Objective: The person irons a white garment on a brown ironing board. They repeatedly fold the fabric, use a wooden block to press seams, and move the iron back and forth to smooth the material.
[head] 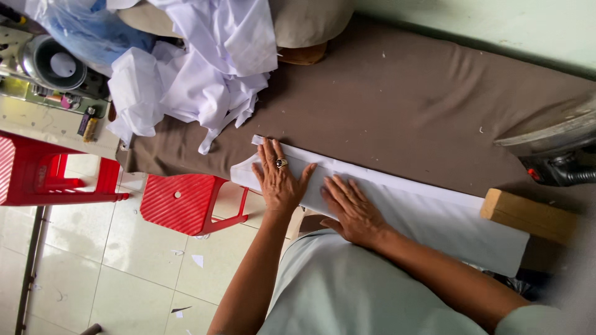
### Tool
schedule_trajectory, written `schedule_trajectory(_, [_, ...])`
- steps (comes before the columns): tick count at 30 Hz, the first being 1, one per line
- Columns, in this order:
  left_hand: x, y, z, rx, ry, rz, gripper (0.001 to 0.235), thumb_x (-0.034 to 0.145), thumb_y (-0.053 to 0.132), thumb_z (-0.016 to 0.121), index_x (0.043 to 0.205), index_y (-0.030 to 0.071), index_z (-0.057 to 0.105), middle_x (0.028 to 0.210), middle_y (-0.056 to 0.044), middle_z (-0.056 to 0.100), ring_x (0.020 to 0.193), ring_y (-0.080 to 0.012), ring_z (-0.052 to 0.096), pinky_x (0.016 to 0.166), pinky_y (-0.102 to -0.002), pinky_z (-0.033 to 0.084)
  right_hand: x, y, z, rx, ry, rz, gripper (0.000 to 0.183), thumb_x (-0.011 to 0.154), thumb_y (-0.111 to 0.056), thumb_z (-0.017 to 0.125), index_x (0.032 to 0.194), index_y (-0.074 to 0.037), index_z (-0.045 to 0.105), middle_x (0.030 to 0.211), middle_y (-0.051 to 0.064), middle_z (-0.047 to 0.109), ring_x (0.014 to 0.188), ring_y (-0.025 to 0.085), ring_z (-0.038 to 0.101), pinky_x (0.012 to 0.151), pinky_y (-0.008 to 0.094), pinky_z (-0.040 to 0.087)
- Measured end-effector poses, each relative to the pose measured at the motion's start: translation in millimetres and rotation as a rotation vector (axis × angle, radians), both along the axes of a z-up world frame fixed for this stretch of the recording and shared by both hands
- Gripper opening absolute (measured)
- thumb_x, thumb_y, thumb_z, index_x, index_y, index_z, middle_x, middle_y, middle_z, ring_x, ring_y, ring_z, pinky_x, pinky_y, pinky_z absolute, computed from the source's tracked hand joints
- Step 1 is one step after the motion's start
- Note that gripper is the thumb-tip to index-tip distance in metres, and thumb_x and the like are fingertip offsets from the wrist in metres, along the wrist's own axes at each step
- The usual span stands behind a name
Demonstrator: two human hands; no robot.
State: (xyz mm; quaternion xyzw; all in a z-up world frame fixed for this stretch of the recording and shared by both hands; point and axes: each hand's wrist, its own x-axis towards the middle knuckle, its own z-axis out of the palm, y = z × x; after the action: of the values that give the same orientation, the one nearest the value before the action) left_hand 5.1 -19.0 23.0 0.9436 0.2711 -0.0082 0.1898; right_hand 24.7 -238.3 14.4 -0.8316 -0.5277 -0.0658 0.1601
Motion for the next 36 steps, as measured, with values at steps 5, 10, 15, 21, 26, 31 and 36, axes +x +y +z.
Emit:
schedule_trajectory(5, [-2,4,2,0.069,0.048,-0.043,0.114,0.087,0.085,0.051,0.165,0.008,0.019,0.171,-0.021,0.015,0.159,-0.0383,0.014,0.121,-0.069,0.016,-3,-62,13,0.084,0.059,-0.155,0.044,0.102,-0.033,0.053,0.141,-0.015,0.061,0.151,0.016,0.051,0.142,0.040,0.047,0.111,0.058,0.039])
schedule_trajectory(10, [-6,4,1,0.098,0.030,-0.071,0.112,0.089,0.085,0.047,0.165,0.007,0.020,0.171,-0.023,0.015,0.158,-0.0399,0.015,0.119,-0.070,0.019,-31,-124,9,0.142,0.014,-0.099,0.026,0.103,-0.030,0.053,0.119,-0.019,0.070,0.131,0.006,0.064,0.127,0.033,0.060,0.103,0.051,0.047])
schedule_trajectory(15, [-8,5,-3,0.105,0.015,-0.094,0.112,0.089,0.085,0.044,0.165,0.008,0.020,0.171,-0.022,0.015,0.158,-0.0402,0.015,0.119,-0.071,0.016,-31,-170,18,0.195,0.032,-0.246,0.026,0.100,-0.032,0.058,0.118,-0.022,0.073,0.126,0.007,0.068,0.119,0.033,0.066,0.098,0.050,0.051])
schedule_trajectory(21, [-11,6,7,0.105,-0.061,-0.102,0.102,0.091,0.077,0.046,0.164,0.011,0.020,0.172,-0.017,0.018,0.158,-0.0391,0.018,0.118,-0.070,0.019,-69,-207,41,0.018,0.175,-0.403,0.018,0.097,-0.023,0.063,0.110,-0.012,0.069,0.129,0.012,0.067,0.125,0.034,0.060,0.108,0.052,0.044])
schedule_trajectory(26, [-11,10,4,0.164,-0.004,-0.118,0.101,0.091,0.079,0.042,0.164,0.013,0.024,0.172,-0.015,0.018,0.158,-0.0362,0.019,0.116,-0.068,0.022,-54,-212,29,-0.027,0.145,-0.662,0.044,0.098,-0.035,0.060,0.129,-0.003,0.065,0.142,0.020,0.057,0.135,0.038,0.053,0.115,0.052,0.044])
schedule_trajectory(31, [-13,13,3,0.162,0.044,-0.171,0.090,0.091,0.079,0.044,0.164,0.029,0.028,0.172,-0.019,0.015,0.158,-0.0400,0.015,0.116,-0.073,0.020,-16,-144,38,0.114,0.040,-0.344,0.032,0.098,-0.034,0.064,0.116,-0.008,0.070,0.123,0.010,0.067,0.115,0.031,0.063,0.098,0.044,0.049])
schedule_trajectory(36, [-13,17,13,0.124,0.095,-0.225,0.088,0.088,0.082,0.048,0.163,0.039,0.030,0.171,-0.022,0.011,0.158,-0.0429,0.012,0.115,-0.076,0.018,17,-74,29,0.069,0.035,-0.078,0.063,0.104,-0.056,0.044,0.143,-0.008,0.056,0.156,0.014,0.050,0.150,0.036,0.039,0.119,0.051,0.031])
